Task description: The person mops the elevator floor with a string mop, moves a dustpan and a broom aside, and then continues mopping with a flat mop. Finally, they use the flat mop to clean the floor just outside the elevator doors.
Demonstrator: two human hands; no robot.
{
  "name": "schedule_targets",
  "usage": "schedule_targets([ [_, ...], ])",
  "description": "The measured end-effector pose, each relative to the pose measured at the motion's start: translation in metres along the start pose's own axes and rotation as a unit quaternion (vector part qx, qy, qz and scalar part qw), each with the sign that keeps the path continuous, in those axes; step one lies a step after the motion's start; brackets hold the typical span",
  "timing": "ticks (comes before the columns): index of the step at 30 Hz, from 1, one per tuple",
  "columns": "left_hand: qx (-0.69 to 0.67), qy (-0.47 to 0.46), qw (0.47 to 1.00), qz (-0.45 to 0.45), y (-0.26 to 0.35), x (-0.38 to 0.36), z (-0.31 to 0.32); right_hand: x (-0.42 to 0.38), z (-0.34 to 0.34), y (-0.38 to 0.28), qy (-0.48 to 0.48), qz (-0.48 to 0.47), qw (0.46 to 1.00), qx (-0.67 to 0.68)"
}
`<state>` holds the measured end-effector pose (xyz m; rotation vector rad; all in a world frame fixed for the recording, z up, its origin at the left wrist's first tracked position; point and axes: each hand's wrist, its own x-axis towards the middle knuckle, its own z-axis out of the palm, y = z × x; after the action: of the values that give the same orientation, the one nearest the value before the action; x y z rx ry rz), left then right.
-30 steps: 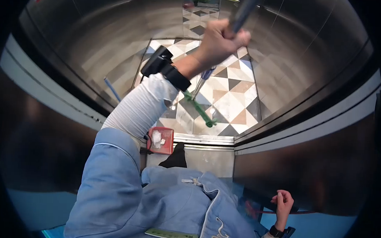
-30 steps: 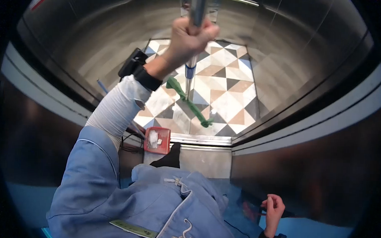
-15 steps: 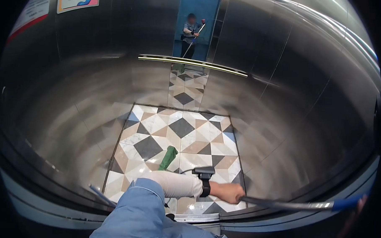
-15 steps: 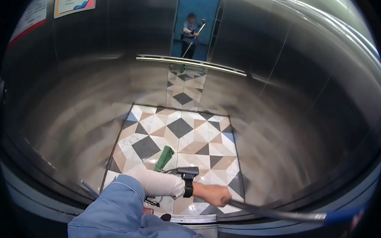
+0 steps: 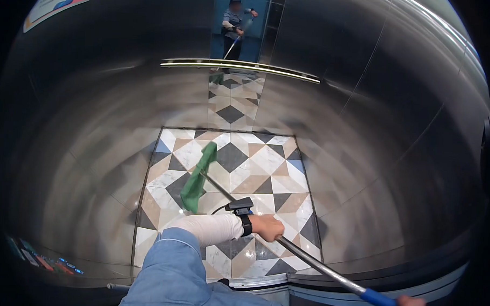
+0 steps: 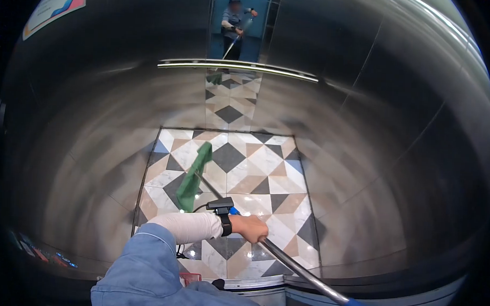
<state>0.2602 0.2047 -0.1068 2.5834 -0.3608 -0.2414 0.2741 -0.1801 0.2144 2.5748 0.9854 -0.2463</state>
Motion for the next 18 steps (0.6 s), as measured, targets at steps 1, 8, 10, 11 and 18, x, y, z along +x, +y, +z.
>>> schedule_targets([
  [1,0.040,-0.018,0.999,-0.025,-0.015,0.002,0.003,0.009,0.023,0.001,-0.008,-0.044,0.997,0.056],
  [8,0.110,0.108,0.977,-0.151,-0.068,0.029,0.042,0.089,0.110,-0.047,-0.115,-0.050,0.958,0.256],
  [10,0.011,0.121,0.987,-0.105,-0.038,0.036,0.048,0.117,0.164,-0.054,-0.115,-0.048,0.946,0.300],
  [11,0.008,0.116,0.988,-0.105,-0.023,0.038,0.054,0.130,0.203,-0.052,-0.099,-0.066,0.935,0.333],
  [18,-0.077,-0.064,0.991,-0.087,0.049,0.023,0.143,0.111,0.343,-0.051,-0.116,-0.021,0.905,0.409],
])
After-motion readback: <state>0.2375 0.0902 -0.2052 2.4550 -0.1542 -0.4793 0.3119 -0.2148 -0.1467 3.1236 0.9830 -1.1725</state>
